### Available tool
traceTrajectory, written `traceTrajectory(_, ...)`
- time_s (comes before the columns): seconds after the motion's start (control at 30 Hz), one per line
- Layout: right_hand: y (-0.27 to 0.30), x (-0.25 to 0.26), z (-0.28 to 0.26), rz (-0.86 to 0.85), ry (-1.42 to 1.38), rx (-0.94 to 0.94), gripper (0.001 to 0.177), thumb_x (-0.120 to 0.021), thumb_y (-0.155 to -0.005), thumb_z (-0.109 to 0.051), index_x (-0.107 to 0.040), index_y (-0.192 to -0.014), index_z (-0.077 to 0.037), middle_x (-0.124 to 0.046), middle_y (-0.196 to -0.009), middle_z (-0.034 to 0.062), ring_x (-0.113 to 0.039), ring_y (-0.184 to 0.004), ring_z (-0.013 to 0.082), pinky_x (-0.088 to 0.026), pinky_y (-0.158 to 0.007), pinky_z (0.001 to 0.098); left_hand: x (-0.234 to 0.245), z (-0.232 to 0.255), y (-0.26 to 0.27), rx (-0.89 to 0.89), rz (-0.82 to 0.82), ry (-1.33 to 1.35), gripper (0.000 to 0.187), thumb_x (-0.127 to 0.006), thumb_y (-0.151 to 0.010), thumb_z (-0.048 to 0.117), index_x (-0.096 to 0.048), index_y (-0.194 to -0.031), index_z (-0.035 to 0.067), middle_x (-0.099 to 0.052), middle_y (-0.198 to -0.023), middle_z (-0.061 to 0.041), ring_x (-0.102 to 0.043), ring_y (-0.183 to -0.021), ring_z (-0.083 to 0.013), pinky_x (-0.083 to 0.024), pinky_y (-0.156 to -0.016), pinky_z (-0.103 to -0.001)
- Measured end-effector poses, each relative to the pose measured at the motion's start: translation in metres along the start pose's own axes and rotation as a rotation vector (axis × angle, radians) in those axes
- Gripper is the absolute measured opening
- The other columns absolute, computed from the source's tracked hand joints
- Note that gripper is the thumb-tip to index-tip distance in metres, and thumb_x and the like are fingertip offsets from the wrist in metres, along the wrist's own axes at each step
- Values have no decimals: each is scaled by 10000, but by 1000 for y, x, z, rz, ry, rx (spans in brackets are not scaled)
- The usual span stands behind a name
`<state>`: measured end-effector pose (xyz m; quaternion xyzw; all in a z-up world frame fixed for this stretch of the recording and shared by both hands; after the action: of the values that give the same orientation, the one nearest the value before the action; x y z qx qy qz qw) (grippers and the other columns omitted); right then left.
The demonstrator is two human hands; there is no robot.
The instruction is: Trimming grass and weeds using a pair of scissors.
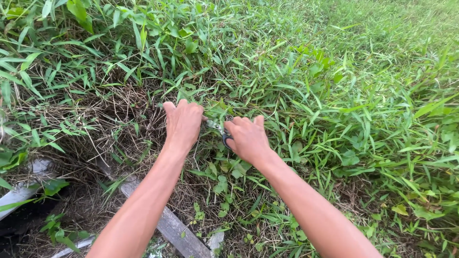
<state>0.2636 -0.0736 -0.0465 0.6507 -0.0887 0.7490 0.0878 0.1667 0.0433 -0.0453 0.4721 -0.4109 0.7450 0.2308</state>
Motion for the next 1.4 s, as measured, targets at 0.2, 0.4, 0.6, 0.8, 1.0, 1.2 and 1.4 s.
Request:
traceTrajectory(0.2, -10, -16, -9, 47, 9, 45, 211, -569, -1010, -192, -699, -1172, -153, -708, -957, 53, -670, -919, 205, -369, -872, 416, -7, -17, 5, 6, 21, -57, 174, -643, -956, 87, -746, -819, 121, -650, -725, -27, -595, -805, -237, -406, -811, -485)
traceTrajectory(0.4, 10, 2, -12, 152, -29, 92, 257, -605, -956, -265, -655, -1198, -193, -622, -1009, 44, -632, -975, 228, -352, -858, 445, 1, -29, 10, 23, 13, -50, 224, -606, -952, 89, -723, -791, 190, -662, -739, -6, -604, -839, -231, -393, -862, -460)
traceTrajectory(0.6, 26, -24, 3, 60, 14, 50, 285, -611, -954, -245, -659, -1235, -227, -679, -1009, 5, -662, -967, 185, -344, -853, 425, 50, -52, 34, 151, -30, -78, 230, -615, -1025, 88, -761, -869, 174, -707, -787, -27, -633, -831, -212, -436, -832, -439)
traceTrajectory(0.8, 62, 27, 31, -24, 23, -114, 401, -611, -967, -330, -635, -1352, -220, -667, -1049, 34, -612, -979, 180, -367, -877, 411, 69, -82, 74, 514, -495, -114, 198, -710, -967, 241, -784, -1091, 106, -799, -949, -79, -702, -964, -269, -316, -1050, -555)
traceTrajectory(1.0, 68, 31, 41, 18, -15, -118, 461, -636, -944, -373, -615, -1373, -206, -643, -1082, 41, -622, -1053, 200, -361, -910, 456, 101, -29, 38, 330, -185, 90, 784, -873, -786, 319, -531, -1435, 44, -514, -1404, -299, -472, -1340, -478, -388, -1062, -648)
traceTrajectory(1.2, 48, 29, 11, 6, -81, -93, 433, -642, -958, -333, -633, -1365, -184, -665, -1087, 71, -628, -1039, 215, -386, -906, 440, 28, -3, 17, 58, -71, -127, 238, -782, -883, 325, -787, -1075, 183, -686, -908, -27, -606, -934, -198, -442, -895, -490)
traceTrajectory(1.4, 15, 20, -29, -1, -72, -74, 361, -660, -947, -294, -673, -1288, -176, -682, -1072, 82, -641, -1001, 210, -406, -905, 467, 21, -15, 10, 53, 42, -162, 184, -737, -946, 277, -755, -827, 138, -607, -650, 7, -519, -762, -176, -386, -865, -445)
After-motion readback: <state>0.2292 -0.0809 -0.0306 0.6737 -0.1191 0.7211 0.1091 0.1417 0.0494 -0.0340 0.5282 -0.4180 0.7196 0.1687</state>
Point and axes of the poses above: each hand's wrist, its own y-axis away from the middle knuckle, its own x-axis out of the back of the hand, z = x × y, the point moved 7 cm from there along -y, towards the middle knuckle
